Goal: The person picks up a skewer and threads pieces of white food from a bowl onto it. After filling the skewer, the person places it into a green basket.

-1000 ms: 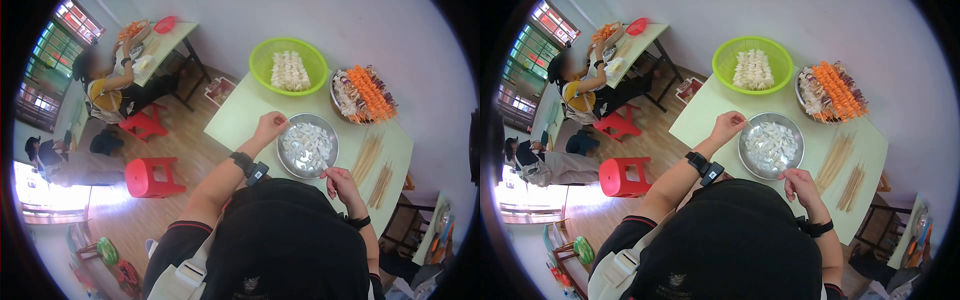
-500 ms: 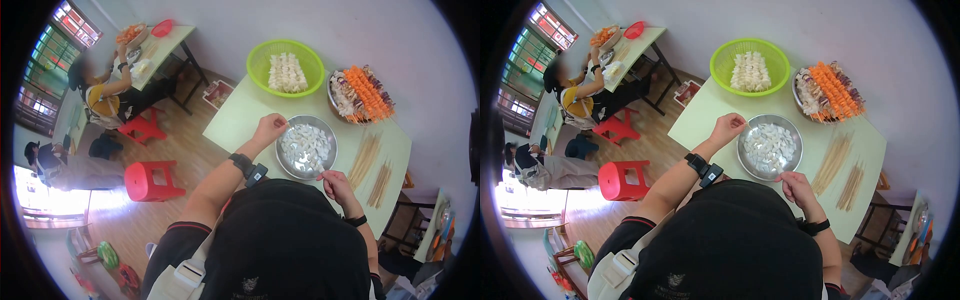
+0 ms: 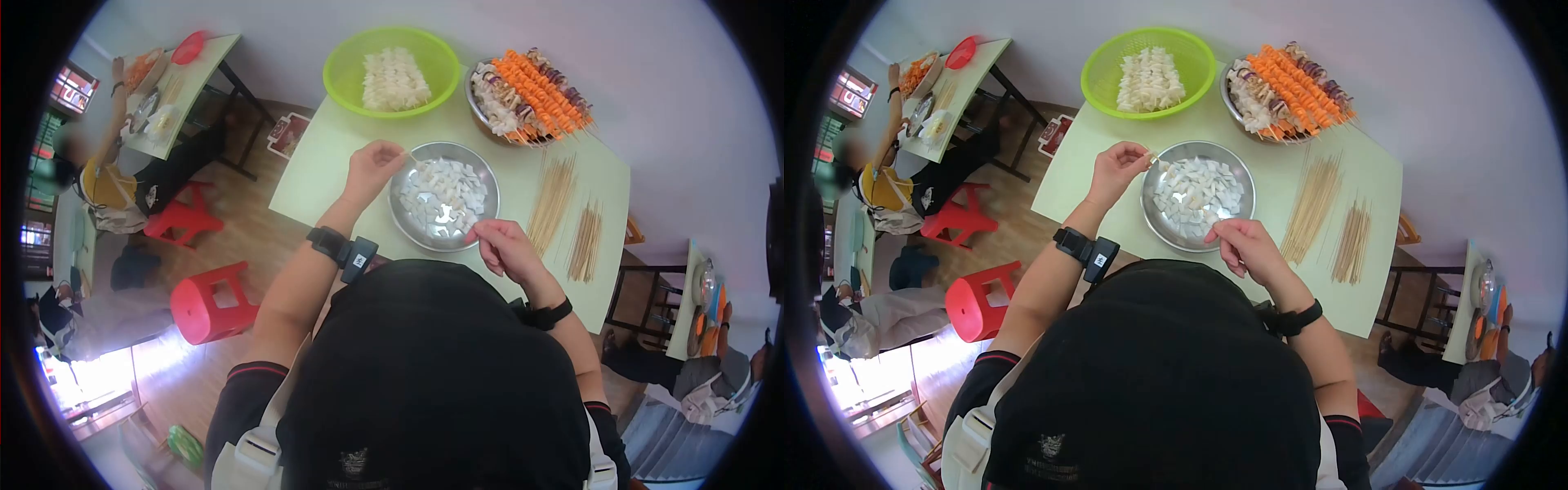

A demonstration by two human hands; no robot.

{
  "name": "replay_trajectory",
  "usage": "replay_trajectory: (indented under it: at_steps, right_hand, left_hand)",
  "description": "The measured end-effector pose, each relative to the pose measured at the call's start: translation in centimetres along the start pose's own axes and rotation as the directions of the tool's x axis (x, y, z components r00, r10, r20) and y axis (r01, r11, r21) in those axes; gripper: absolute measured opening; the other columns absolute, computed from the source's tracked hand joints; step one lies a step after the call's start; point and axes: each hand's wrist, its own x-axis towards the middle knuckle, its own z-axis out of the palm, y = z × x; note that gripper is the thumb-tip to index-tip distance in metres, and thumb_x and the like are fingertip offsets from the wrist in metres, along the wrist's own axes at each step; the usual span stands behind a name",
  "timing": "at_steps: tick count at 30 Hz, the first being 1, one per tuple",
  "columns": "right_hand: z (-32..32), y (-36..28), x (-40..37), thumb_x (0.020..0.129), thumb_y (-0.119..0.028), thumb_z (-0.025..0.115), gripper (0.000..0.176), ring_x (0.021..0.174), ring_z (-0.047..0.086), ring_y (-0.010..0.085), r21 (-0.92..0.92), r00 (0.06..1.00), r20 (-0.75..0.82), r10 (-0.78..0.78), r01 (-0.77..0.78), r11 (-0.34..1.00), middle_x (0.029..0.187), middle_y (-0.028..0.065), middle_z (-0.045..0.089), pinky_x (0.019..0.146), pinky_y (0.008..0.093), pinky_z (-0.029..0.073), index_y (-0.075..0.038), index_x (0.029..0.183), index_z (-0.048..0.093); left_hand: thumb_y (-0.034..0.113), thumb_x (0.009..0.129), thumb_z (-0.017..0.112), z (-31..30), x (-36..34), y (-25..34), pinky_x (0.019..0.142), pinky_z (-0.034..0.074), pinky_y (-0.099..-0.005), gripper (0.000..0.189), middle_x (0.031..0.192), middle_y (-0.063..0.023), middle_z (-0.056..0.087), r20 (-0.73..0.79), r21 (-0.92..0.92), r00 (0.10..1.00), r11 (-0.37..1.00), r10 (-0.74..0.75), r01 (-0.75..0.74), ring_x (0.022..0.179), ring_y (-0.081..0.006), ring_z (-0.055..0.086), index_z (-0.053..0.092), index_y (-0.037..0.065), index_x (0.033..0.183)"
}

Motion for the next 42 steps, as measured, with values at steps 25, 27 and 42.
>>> replay_trajectory:
  at_steps: [25,27,42]
  right_hand:
    - [0.6,0.7,-0.6,0.097,-0.021,0.041,0.029,0.033,0.034,0.0088,0.119,0.999,0.006,0.047,-0.047,0.992,0.046,0.0003,0.04,0.033,0.0221,0.031,0.0,0.085,0.056]
    - [0.4,1.0,-0.7,0.096,-0.023,0.043,0.029,0.034,0.037,0.0089,0.147,0.999,0.026,0.037,-0.04,0.988,0.047,0.0007,0.042,0.034,0.0229,0.032,0.001,0.085,0.056]
    - [-2.3,-0.4,-1.7,0.096,-0.022,0.045,0.027,0.038,0.038,0.0078,0.067,0.966,-0.217,-0.137,0.155,0.986,0.05,-0.0023,0.043,0.038,0.0213,0.033,-0.002,0.085,0.059]
  left_hand:
    - [0.002,0.084,0.063,0.9,-0.6,0.9,0.078,0.053,-0.0252,0.016,0.091,-0.009,0.063,0.073,-0.164,0.997,0.986,-0.002,0.014,0.083,-0.0142,0.062,0.057,-0.004,0.097]
    - [0.002,0.084,0.063,1.0,-0.3,0.9,0.078,0.053,-0.0253,0.016,0.09,-0.0089,0.063,0.091,-0.166,0.996,0.986,0.004,0.011,0.084,-0.0142,0.062,0.057,-0.004,0.098]
    - [0.009,0.086,0.062,-0.9,1.2,0.0,0.077,0.053,-0.027,0.028,0.099,-0.0134,0.063,0.218,-0.047,0.967,0.988,-0.133,0.147,0.087,-0.0176,0.063,0.055,-0.005,0.109]
